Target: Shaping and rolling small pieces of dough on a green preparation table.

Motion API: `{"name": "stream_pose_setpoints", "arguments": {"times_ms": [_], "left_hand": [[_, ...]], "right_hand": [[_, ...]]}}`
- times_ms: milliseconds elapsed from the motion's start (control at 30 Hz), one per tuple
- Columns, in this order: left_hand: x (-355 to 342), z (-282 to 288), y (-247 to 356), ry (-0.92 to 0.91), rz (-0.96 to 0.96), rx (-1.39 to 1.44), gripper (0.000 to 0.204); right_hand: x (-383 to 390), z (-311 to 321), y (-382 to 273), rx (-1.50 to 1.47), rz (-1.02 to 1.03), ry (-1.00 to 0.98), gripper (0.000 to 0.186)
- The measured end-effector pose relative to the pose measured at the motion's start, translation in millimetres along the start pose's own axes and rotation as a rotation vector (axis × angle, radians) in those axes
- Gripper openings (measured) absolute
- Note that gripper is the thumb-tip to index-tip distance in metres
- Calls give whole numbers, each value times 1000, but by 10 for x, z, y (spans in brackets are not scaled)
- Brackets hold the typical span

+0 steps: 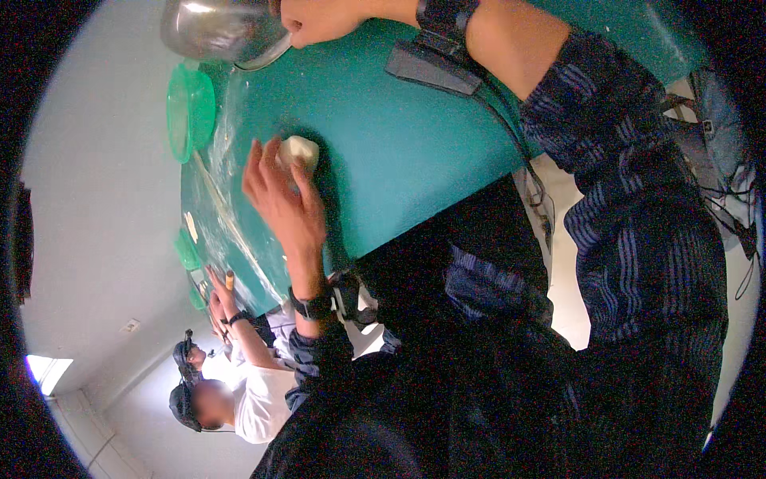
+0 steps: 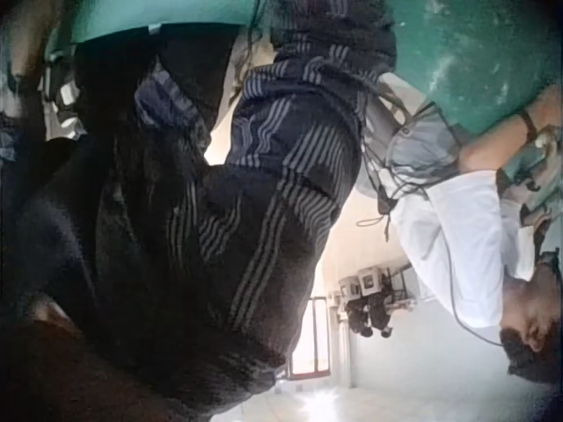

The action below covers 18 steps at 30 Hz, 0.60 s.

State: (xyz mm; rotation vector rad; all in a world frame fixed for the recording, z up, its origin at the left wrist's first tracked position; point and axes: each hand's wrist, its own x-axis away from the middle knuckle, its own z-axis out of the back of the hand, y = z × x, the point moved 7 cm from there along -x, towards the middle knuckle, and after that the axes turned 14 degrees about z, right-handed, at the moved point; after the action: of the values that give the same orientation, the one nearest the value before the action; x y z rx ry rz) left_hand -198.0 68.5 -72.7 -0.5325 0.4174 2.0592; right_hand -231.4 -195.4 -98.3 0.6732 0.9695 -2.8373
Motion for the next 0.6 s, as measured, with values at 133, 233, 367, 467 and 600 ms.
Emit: {"name": "stream_pose_setpoints", "arguments": {"times_ms": [133, 233, 367, 467, 600], "left_hand": [[780, 541, 67, -338, -115, 33, 27], [1228, 444, 690, -565, -248, 237, 18], [1744, 364, 446, -779, -140, 161, 23], [2017, 253, 286, -1017, -89, -156, 37], [2207, 189, 377, -930, -72, -183, 49]], "right_hand": [[-300, -308, -89, -104, 120, 88, 29], [-3, 26, -1, 36, 10, -16, 29], [-109, 0, -139, -5, 42, 5, 29], [-155, -54, -86, 165, 133, 3, 24], [-78, -62, -87, 79, 4, -16, 25]]}}
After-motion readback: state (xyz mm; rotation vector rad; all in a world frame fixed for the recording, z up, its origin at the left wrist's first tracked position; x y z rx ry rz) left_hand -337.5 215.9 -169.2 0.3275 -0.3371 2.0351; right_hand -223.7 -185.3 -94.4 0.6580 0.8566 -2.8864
